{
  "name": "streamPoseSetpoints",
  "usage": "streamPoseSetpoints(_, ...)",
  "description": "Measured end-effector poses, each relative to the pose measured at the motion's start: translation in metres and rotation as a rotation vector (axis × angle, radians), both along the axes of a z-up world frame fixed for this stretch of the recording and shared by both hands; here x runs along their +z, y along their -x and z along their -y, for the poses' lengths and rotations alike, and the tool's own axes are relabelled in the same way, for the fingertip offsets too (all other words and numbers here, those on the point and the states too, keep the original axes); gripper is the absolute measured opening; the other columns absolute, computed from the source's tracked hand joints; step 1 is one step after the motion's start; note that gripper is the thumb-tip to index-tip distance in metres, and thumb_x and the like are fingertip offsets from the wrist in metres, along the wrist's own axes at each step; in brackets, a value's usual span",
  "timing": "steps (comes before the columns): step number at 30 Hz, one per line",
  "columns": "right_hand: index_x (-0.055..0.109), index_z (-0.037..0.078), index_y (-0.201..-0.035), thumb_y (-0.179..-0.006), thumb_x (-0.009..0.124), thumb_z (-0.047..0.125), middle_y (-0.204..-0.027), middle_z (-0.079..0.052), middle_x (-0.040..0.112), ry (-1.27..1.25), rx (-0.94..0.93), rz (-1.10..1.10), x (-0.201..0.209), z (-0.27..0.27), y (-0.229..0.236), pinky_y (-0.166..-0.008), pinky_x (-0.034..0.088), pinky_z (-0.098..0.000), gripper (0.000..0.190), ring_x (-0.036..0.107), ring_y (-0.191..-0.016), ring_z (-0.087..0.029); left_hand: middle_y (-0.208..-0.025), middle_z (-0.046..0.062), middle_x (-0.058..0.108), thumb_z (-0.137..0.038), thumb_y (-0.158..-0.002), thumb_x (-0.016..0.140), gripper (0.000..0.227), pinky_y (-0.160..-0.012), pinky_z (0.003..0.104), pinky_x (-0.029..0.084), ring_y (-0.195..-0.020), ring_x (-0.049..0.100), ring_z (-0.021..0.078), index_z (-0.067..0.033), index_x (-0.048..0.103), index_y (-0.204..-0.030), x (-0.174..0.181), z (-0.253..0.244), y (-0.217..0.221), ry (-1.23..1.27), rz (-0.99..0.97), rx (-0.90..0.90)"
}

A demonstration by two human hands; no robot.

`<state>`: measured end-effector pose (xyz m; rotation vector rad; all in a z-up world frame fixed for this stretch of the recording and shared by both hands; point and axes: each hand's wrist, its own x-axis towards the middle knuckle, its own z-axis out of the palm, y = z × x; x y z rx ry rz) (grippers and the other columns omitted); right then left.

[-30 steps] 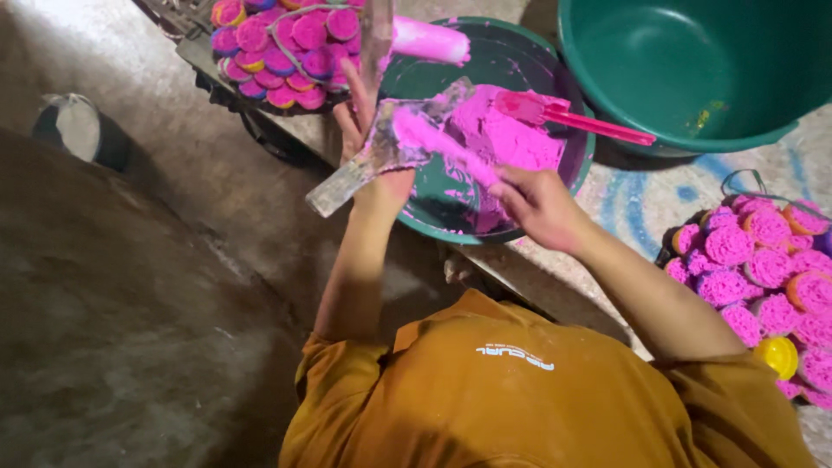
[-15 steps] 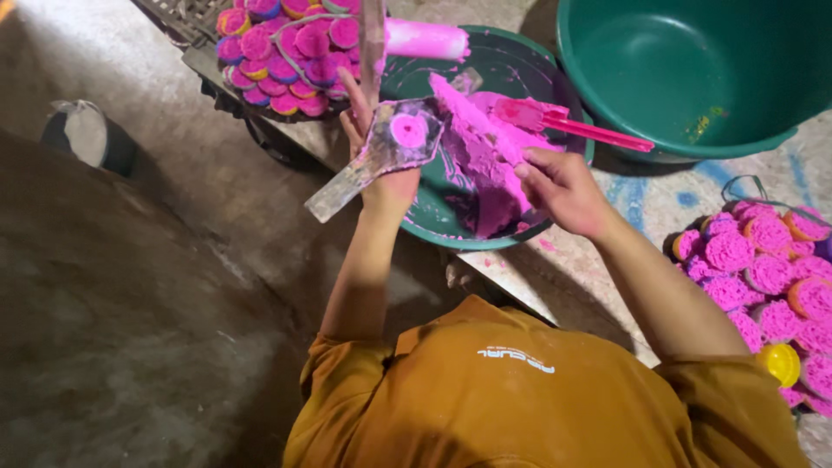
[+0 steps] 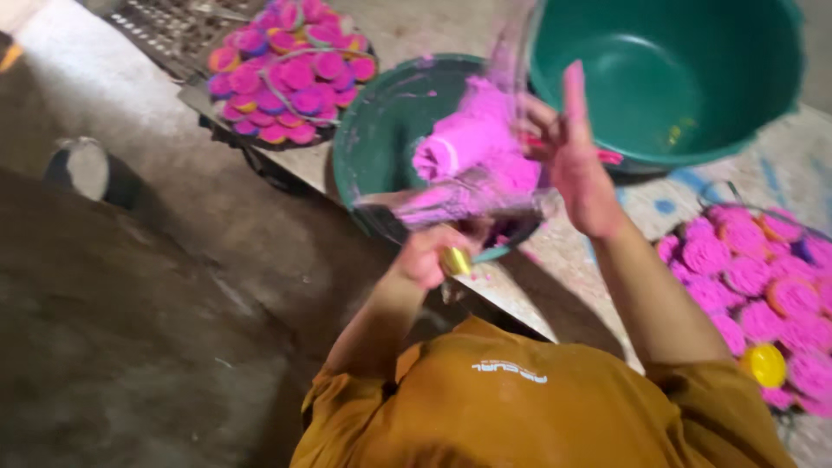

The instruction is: The person scoops pink paste from a green basin and presses it into a cylindrical mold to form small incense coils. They repeatedly eject the formed coils onto a drying rack and continue the process, occasionally arranging the finished coils.

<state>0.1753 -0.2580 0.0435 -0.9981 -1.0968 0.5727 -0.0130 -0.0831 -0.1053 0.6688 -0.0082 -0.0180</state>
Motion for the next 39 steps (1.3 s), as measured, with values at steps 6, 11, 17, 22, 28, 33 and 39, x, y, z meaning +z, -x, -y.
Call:
streamPoseSetpoints(6, 0.013, 0.019, -0.17, -0.107, 0.057, 0.056, -0.165, -0.02, 0.039, -0.332, -0.126, -0.425, 0.035, 0.101, 0.018, -0.071, 0.06, -0.0456, 0.084, 0.068, -0.11, -0.039, -0.124, 0.019, 0.063, 0.001, -0.085, 0.066, 0.052, -0.1, 0.047, 0.051, -0.115, 0.063, 0.0316, -0.0003, 0.054, -0.135, 0.06, 0.129, -0.028, -0.457, 0.143, -0.146)
streamPoseSetpoints(11, 0.039, 0.015, -0.159, -0.104, 0.062, 0.04, -0.156, -0.023, 0.045, 0.005, -0.357, 0.298, 0.064, 0.239, 0.024, -0.089, 0.061, -0.0531, 0.065, 0.065, -0.121, -0.043, -0.1, 0.015, 0.068, -0.012, -0.089, 0.071, 0.019, -0.098, 0.054, 0.055, -0.102, 0.069, 0.0282, -0.0026, 0.061, -0.102, 0.122, 0.179, -0.068, 0.595, -0.271, -0.359)
streamPoseSetpoints(17, 0.043, 0.009, -0.139, -0.1, 0.057, 0.034, -0.131, -0.031, 0.058, 0.003, -0.53, 1.151, 0.075, 0.337, 0.042, -0.099, 0.058, -0.0524, 0.048, 0.064, -0.118, -0.052, -0.104, 0.008, 0.071, -0.021, -0.084, 0.076, 0.037, -0.091, 0.039, 0.058, -0.103, 0.071, 0.021, -0.0076, 0.062, -0.115, 0.144, 0.253, -0.087, -1.425, 0.441, -0.367)
streamPoseSetpoints(22, 0.038, 0.006, -0.151, -0.104, 0.054, 0.031, -0.13, -0.036, 0.061, 0.184, -0.701, 1.062, 0.067, 0.403, 0.043, -0.102, 0.059, -0.0554, 0.056, 0.066, -0.122, -0.052, -0.132, 0.015, 0.066, -0.009, -0.1, 0.068, 0.043, -0.109, 0.041, 0.049, -0.124, 0.063, 0.0274, -0.0047, 0.056, -0.141, 0.119, 0.364, -0.113, -0.761, 0.335, -0.428)
streamPoseSetpoints(28, 0.041, 0.0, -0.145, -0.101, 0.051, 0.049, -0.127, -0.032, 0.058, 0.398, -1.002, 0.637, 0.011, 0.508, 0.036, -0.101, 0.053, -0.0536, 0.067, 0.059, -0.118, -0.045, -0.139, 0.006, 0.067, -0.028, -0.093, 0.079, 0.051, -0.117, 0.035, 0.049, -0.128, 0.066, 0.0203, -0.0147, 0.062, -0.139, 0.128, 0.396, -0.16, -1.327, 0.567, -0.439)
streamPoseSetpoints(33, 0.047, -0.007, -0.134, -0.099, 0.049, 0.062, -0.117, -0.028, 0.06, 0.833, -0.765, -0.288, -0.083, 0.597, 0.03, -0.097, 0.052, -0.0501, 0.077, 0.059, -0.11, -0.039, -0.151, 0.013, 0.051, -0.035, -0.082, 0.085, 0.079, -0.126, 0.04, 0.04, -0.144, 0.05, 0.0252, -0.0149, 0.046, -0.148, 0.13, 0.405, -0.185, -0.43, 0.514, -0.576)
streamPoseSetpoints(39, 0.055, -0.015, -0.12, -0.097, 0.047, 0.078, -0.106, -0.023, 0.063, 0.661, 0.13, -0.892, -0.112, 0.627, 0.034, -0.092, 0.051, -0.0459, 0.096, 0.059, -0.1, -0.032, -0.14, 0.009, 0.053, -0.029, -0.089, 0.074, 0.066, -0.126, 0.04, 0.031, -0.14, 0.046, 0.0254, -0.0141, 0.049, -0.148, 0.092, 0.427, -0.205, 0.375, 0.407, -0.468)
